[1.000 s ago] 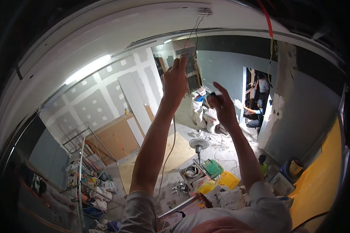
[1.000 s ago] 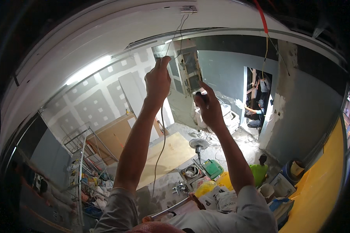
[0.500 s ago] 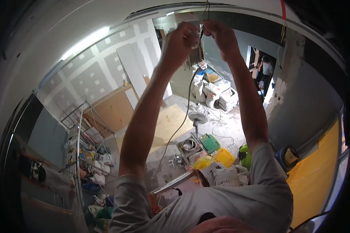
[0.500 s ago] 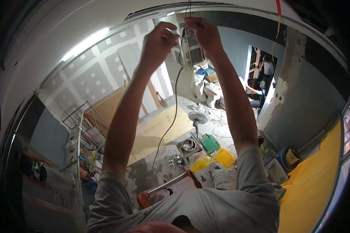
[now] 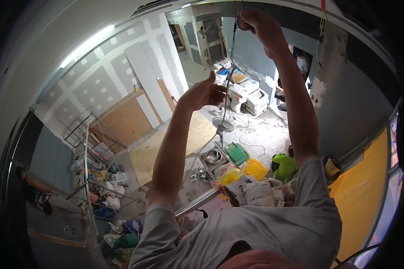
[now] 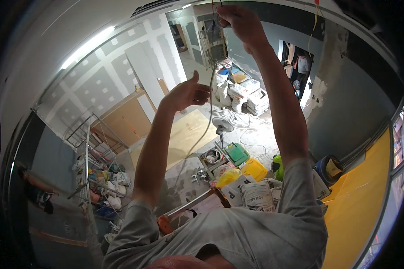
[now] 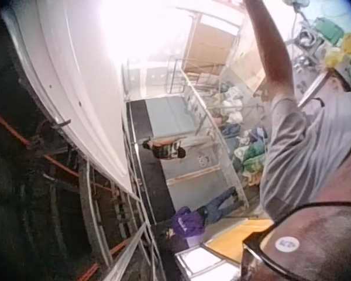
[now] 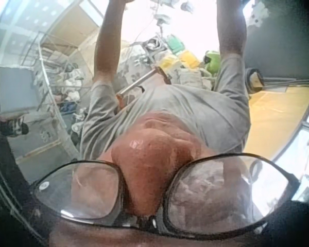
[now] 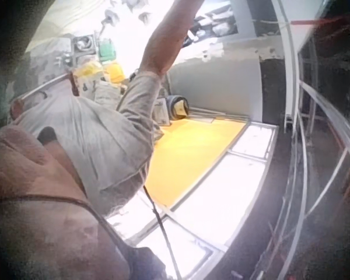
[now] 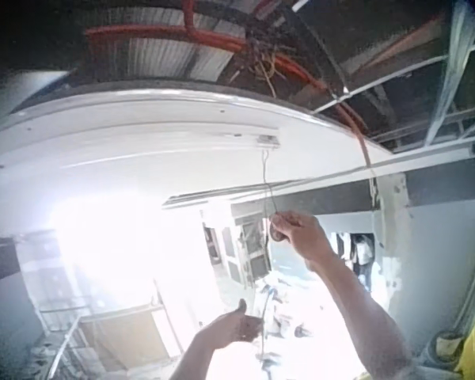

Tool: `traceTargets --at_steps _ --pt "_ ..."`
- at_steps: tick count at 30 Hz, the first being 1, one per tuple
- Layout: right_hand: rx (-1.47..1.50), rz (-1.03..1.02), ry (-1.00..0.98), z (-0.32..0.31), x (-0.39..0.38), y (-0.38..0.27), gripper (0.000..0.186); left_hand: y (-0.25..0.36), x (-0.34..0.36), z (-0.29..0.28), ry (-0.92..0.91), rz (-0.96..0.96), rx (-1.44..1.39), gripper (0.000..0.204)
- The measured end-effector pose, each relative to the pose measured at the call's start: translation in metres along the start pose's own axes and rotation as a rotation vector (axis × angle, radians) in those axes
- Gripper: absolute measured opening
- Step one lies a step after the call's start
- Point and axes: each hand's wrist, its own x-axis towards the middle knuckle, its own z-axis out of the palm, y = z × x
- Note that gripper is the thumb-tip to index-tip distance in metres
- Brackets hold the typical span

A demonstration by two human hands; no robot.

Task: The person uses pliers to strip and trim electrical wires hanging from a ceiling and applies black electrical tape to the wire ends.

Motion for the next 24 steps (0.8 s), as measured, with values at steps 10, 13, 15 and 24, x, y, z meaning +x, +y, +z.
traceTargets --at_steps 10,13,15,24 --pt "-0.046 -0.015 -0.062 -0.012 -0.003 -0.019 0.032 0.015 0.038 0.017 -0.165 0.046 -0.214 0.074" --pt "-0.061 -0.008 -0.061 -0.013 0.001 -0.01 0.032 0.019 0.04 0.018 -0.214 0.018 -0.256 0.071" --pt "-0.056 -0.004 -0.066 -0.017 0.002 -0.007 0.029 0.028 0.036 0.029 -0.109 0.08 -0.17 0.067" --pt "-0.144 -0.064 0.013 -0.016 0.003 -0.002 0.021 0.036 0.083 0.024 -0.137 0.18 -0.55 0.04"
